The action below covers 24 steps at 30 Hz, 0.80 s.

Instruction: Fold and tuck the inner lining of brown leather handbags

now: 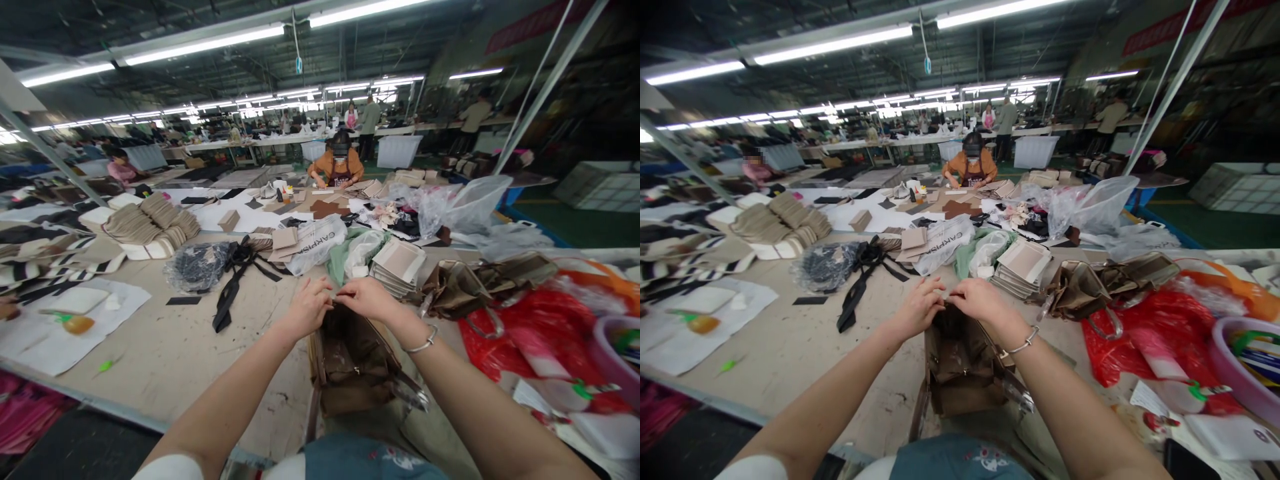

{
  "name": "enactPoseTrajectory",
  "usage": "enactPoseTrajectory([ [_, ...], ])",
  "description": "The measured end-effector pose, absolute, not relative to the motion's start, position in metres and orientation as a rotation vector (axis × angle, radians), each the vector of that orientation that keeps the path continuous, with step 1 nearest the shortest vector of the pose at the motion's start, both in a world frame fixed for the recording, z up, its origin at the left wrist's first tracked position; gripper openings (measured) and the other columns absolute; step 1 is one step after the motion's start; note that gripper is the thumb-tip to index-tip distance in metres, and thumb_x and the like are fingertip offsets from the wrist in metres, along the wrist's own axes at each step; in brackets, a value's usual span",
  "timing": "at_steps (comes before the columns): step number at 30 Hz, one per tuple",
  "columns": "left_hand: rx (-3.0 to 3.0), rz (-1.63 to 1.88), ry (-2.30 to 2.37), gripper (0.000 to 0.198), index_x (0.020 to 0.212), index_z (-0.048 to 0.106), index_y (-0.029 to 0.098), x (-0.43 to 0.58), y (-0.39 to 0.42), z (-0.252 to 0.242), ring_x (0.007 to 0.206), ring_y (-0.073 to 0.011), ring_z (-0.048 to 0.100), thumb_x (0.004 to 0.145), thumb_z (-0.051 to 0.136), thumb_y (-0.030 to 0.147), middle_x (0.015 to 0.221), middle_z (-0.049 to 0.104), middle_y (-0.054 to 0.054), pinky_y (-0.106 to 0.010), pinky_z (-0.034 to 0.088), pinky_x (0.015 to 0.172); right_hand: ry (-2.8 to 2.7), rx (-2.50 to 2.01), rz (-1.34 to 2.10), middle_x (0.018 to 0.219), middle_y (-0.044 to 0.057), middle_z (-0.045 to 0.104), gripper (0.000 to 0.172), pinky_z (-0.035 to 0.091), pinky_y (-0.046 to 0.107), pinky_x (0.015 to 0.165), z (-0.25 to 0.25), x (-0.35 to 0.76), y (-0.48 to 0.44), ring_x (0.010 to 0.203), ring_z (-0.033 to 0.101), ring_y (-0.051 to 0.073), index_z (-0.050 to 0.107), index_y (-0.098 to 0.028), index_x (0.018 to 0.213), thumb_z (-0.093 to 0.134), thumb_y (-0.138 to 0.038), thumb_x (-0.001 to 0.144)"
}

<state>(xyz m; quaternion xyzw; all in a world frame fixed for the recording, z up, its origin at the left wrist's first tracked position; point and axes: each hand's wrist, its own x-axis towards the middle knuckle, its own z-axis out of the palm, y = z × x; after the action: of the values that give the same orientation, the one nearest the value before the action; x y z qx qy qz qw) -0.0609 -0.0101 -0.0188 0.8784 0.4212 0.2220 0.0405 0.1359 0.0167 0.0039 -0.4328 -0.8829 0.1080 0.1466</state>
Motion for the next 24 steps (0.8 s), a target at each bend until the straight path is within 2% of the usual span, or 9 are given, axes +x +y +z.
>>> enactPoseTrajectory([
  [8, 2.650, 0.694, 1.275, 0.012, 0.077, 0.060, 0.019, -0.062, -0.006, -0.020, 0.127, -0.0256, 0.041, 0.082, 0.050, 0.015, 0.113, 0.059, -0.006, -0.055, 0.025, 0.109, -2.818, -1.234, 0.068, 0.089, 0.007, 0.071, 0.030, 0.041, 0.027, 0.070, 0.021, 0.124, 0.020, 0.083, 0.063, 0.020, 0.071, -0.021, 0.087, 0.044, -0.034, 0.088],
  [15, 2.668, 0.693, 1.231, 0.009, 0.075, 0.058, 0.018, -0.061, -0.002, -0.018, 0.127, -0.0265, 0.039, 0.078, 0.053, 0.011, 0.107, 0.059, -0.007, -0.056, 0.022, 0.109, -2.811, -1.379, -0.023, 0.091, 0.012, 0.070, 0.032, 0.043, 0.028, 0.074, 0.026, 0.116, 0.012, 0.085, 0.063, 0.022, 0.068, -0.016, 0.090, 0.039, -0.028, 0.090],
  [21, 2.617, 0.597, 1.207, 0.008, 0.074, 0.057, 0.018, -0.060, -0.003, -0.018, 0.130, -0.0283, 0.034, 0.077, 0.055, 0.011, 0.112, 0.058, -0.007, -0.057, 0.020, 0.109, -2.716, -1.483, -0.040, 0.088, 0.014, 0.069, 0.034, 0.042, 0.028, 0.068, 0.019, 0.113, 0.013, 0.082, 0.063, 0.023, 0.068, -0.015, 0.089, 0.037, -0.029, 0.090],
  [24, 2.546, 0.559, 1.224, 0.007, 0.074, 0.057, 0.018, -0.059, -0.004, -0.019, 0.125, -0.0268, 0.041, 0.078, 0.055, 0.013, 0.116, 0.057, -0.007, -0.056, 0.021, 0.108, -2.665, -1.494, -0.024, 0.087, 0.012, 0.069, 0.032, 0.041, 0.028, 0.066, 0.016, 0.114, 0.017, 0.080, 0.063, 0.022, 0.069, -0.017, 0.084, 0.040, -0.031, 0.089],
])
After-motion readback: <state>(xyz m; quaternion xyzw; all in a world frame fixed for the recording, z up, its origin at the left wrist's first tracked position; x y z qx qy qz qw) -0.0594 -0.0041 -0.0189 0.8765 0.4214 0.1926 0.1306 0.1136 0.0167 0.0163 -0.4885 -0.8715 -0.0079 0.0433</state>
